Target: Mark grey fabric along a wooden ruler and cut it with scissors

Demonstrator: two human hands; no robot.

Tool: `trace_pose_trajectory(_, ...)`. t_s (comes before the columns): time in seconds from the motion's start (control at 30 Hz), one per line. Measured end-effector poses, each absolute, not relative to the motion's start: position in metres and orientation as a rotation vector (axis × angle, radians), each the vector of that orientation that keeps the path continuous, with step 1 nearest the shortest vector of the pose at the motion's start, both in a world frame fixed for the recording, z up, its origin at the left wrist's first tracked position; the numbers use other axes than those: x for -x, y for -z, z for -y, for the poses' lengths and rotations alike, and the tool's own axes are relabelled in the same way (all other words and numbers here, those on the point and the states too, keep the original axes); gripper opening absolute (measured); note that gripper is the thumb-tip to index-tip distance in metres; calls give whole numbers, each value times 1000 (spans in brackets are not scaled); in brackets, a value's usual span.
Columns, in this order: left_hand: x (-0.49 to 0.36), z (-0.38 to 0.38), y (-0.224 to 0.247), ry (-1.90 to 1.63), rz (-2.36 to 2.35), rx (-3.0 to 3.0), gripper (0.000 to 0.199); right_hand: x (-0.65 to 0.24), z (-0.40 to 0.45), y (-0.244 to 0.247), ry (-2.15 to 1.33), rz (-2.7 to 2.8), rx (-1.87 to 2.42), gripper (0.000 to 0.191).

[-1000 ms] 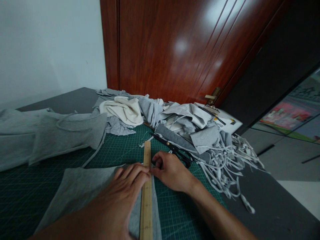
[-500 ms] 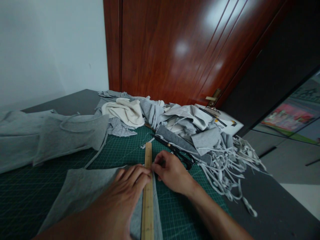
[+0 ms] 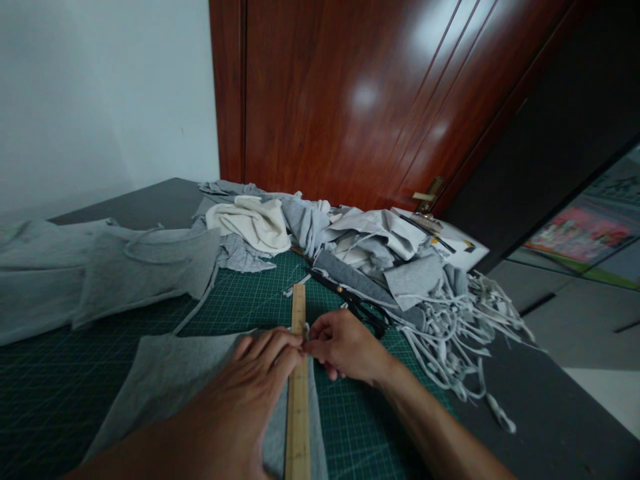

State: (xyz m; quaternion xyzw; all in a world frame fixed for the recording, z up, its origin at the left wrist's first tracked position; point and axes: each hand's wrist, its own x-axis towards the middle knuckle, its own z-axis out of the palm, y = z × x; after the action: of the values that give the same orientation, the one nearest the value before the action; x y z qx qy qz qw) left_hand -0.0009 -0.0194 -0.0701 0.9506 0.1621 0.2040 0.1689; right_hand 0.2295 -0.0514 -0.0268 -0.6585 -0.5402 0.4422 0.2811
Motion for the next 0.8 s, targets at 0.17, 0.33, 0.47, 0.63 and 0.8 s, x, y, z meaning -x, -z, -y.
trace_pose_trajectory(0.17, 3, 20, 70, -576, -472, -2662, 121, -224, 55, 26, -969, 1490, 1734, 20)
trace_pose_trajectory(0.33, 6, 18, 72, -484, -483, -2663, 121, -220, 59, 29, -872, 1517, 1736, 23)
trace_pose_trajectory(0.47, 5, 18, 74, -515, -479, -2681, 123, -219, 60, 31, -862, 1512, 1741, 21)
trace_pose_trajectory(0.63, 3, 18, 73, -602, -436, -2679, 119, -225, 60, 33, -763, 1512, 1768, 31)
trace_pose_trajectory(0.8, 1, 19, 68, -603, -441, -2669, 119, -230, 62, 33, -731, 1565, 1806, 29)
